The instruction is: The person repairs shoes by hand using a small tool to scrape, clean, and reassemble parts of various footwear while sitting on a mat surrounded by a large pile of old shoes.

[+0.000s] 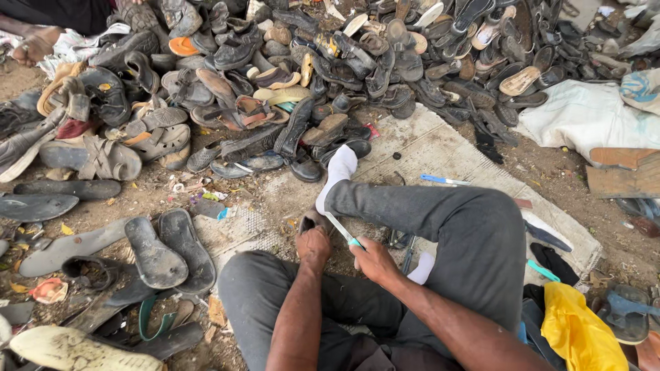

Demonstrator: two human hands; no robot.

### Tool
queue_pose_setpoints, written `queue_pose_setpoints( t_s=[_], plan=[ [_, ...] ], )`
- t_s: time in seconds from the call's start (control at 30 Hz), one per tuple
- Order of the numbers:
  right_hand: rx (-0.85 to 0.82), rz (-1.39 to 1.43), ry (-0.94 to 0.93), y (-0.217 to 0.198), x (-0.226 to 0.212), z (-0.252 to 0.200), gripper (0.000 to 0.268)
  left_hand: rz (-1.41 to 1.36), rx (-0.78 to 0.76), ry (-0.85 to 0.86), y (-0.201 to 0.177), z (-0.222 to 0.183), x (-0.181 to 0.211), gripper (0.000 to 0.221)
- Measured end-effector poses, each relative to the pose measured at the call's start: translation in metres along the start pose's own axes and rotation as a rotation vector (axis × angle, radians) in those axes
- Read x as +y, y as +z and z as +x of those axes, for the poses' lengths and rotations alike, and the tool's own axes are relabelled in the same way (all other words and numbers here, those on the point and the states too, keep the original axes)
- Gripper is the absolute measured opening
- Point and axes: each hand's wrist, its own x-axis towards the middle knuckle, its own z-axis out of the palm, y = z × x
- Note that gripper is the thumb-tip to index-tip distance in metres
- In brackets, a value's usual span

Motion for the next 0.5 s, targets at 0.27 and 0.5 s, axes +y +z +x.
queue_pose_setpoints(
  t_s=[0.27,0.5],
  plan=[
    [0.122,-0.288,-0.109,0.005,0.125,0.015,0.026,0.054,-0.060,-0.127,0.031,0.016,0.003,0.031],
    [0.060,-0.301,-0.117,-0.003,0.180,0.024,0.028,0.054,-0.179,-0.187,-0.002,0.003,0.006,0.028]
  ],
)
